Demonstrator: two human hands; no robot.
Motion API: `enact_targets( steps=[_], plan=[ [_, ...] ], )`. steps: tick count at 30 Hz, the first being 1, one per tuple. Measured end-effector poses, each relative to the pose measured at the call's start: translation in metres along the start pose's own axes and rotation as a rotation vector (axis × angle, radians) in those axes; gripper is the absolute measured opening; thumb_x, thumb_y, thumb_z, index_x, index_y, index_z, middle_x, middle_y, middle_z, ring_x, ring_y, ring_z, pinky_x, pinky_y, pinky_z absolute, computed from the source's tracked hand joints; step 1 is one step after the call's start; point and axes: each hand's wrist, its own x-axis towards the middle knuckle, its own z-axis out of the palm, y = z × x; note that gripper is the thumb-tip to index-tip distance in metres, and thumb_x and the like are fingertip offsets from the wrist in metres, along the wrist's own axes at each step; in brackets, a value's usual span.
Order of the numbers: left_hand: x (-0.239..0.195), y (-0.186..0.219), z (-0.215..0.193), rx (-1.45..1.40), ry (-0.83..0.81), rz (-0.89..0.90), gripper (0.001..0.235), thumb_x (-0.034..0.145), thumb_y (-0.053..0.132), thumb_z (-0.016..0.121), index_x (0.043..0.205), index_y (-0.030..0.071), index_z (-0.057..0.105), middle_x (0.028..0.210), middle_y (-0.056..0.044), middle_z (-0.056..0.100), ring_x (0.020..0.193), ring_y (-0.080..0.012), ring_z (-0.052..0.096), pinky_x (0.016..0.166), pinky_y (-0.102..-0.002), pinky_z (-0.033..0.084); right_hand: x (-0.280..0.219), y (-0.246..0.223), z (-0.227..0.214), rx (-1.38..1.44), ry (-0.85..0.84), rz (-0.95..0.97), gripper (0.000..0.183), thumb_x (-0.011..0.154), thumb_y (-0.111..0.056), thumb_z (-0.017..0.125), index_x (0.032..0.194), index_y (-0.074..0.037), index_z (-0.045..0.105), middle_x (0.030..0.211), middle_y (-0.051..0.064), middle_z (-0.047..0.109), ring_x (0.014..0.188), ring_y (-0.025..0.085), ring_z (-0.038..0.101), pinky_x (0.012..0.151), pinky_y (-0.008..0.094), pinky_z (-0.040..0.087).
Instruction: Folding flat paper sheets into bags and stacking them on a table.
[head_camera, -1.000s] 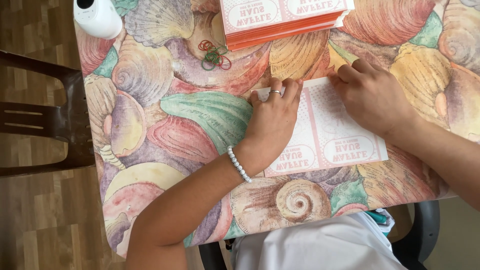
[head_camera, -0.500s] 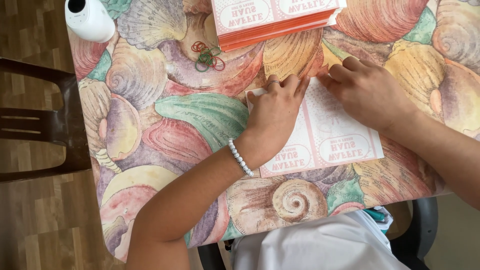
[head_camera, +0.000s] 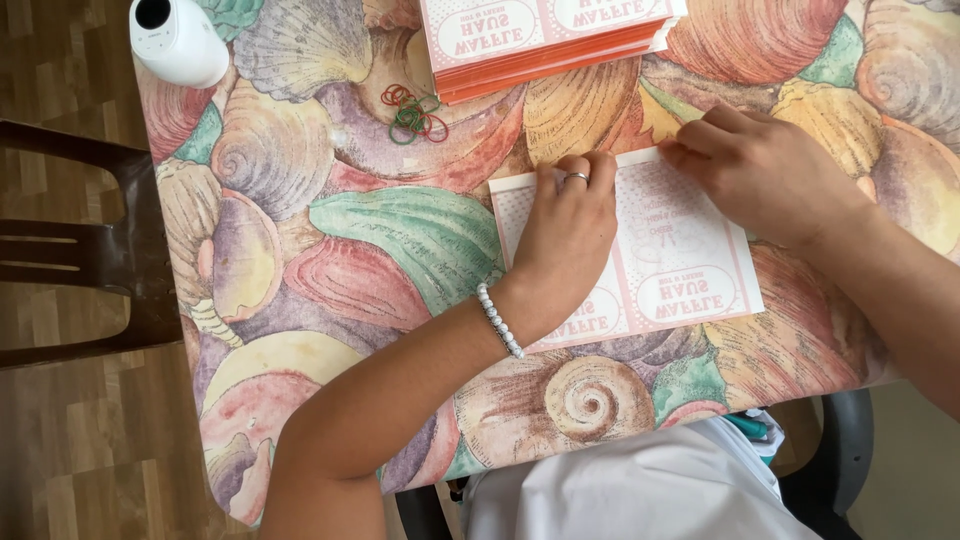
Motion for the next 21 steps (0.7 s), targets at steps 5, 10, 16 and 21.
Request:
enact_targets(
  steps=[5, 10, 16, 21],
  plan=[
    [0.002, -0.002, 0.004, -0.114, 0.106, -0.028, 0.015, 0.094, 0.009, 0.057, 0.104, 0.009, 0.068, 0.104, -0.008, 0.054, 0.083, -0.0235, 0.057, 0.076, -0.041, 0.055, -0.004, 0.002, 0.009, -0.034, 0.022, -0.018, 0.013, 0.107, -0.013, 0.066, 0.095, -0.017, 0.070, 0.091, -0.009, 0.061, 0.085, 0.016, 0.058, 0.060, 0.029, 0.053],
    [0.002, -0.003, 0.009, -0.038, 0.154, -0.044, 0.046, 0.095, 0.021, 0.057, 0.140, 0.013, 0.058, 0.100, -0.001, 0.053, 0.081, -0.0178, 0.053, 0.066, -0.034, 0.048, 0.000, -0.001, 0.008, -0.011, -0.020, 0.030, 0.017, 0.109, -0.016, 0.067, 0.093, -0.018, 0.072, 0.088, -0.010, 0.063, 0.083, 0.014, 0.058, 0.053, 0.028, 0.054],
    [0.017, -0.008, -0.001, -0.168, 0.040, -0.040, 0.042, 0.092, 0.013, 0.059, 0.133, 0.023, 0.059, 0.100, -0.001, 0.051, 0.084, -0.0201, 0.055, 0.051, -0.033, 0.051, 0.000, 0.001, 0.006, -0.049, -0.043, 0.051, 0.025, 0.113, -0.022, 0.064, 0.091, -0.020, 0.073, 0.087, -0.012, 0.064, 0.085, 0.014, 0.061, 0.056, 0.027, 0.056],
    [0.023, -0.006, 0.008, -0.231, 0.066, -0.054, 0.039, 0.091, 0.015, 0.064, 0.128, 0.025, 0.061, 0.101, -0.003, 0.054, 0.083, -0.0213, 0.058, 0.045, -0.032, 0.051, 0.000, 0.007, 0.001, -0.089, -0.066, -0.029, 0.014, 0.103, -0.017, 0.066, 0.111, -0.025, 0.074, 0.091, -0.013, 0.065, 0.087, 0.013, 0.063, 0.069, 0.023, 0.058]
  ],
)
